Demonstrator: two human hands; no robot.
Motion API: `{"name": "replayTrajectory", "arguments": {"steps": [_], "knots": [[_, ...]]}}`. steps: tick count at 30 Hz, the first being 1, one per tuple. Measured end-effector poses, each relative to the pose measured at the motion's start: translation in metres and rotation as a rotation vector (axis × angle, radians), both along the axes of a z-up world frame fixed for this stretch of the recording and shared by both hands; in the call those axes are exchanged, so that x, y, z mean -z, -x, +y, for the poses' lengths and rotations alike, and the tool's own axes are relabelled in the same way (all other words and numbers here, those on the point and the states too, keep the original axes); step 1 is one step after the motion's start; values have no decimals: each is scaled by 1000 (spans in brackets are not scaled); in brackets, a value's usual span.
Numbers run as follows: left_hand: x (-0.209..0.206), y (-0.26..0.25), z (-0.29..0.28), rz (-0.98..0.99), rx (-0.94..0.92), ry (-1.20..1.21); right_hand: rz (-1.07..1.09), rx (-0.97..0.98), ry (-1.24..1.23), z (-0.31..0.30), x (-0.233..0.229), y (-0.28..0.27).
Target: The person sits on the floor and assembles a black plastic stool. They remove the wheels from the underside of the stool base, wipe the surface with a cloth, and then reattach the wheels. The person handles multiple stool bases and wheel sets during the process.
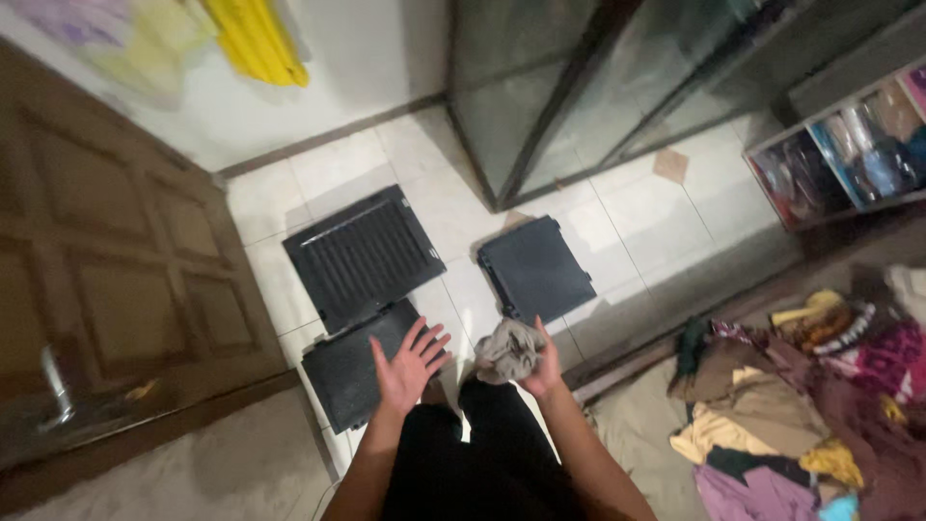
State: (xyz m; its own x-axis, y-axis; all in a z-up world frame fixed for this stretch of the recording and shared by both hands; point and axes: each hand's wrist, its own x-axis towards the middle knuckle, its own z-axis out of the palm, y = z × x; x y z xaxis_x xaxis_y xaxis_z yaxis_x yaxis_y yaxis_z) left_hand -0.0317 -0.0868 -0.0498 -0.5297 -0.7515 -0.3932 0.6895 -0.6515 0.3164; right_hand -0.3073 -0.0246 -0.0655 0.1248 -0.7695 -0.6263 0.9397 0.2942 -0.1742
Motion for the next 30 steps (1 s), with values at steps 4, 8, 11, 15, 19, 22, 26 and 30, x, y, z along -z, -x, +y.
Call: {"name": "replayTrajectory", "arguments": {"steps": [4, 8, 11, 15, 19, 22, 26, 30], "knots": [[10, 33, -17, -32, 45, -48, -1, 95, -28, 4, 5, 28], [18, 66, -37, -77, 128, -41, 22, 114, -22, 12, 11, 64], [18, 93, -50, -87, 184, -25, 33, 121, -28, 23, 12, 90], [11, 132, -63, -113, 232, -10, 112, 105, -31, 35, 3, 120], [6, 168, -67, -117, 356, 5, 221, 183, 57, 47, -10, 137], [3, 197, -74, -95, 477, -10, 211, 324, -16, 58, -21, 142], [5, 234, -81, -91, 629, 8, 145, 517, -42, 85, -20, 147], [7, 273, -90, -78, 786, -10, 122, 721, -40, 120, 0, 149]]}}
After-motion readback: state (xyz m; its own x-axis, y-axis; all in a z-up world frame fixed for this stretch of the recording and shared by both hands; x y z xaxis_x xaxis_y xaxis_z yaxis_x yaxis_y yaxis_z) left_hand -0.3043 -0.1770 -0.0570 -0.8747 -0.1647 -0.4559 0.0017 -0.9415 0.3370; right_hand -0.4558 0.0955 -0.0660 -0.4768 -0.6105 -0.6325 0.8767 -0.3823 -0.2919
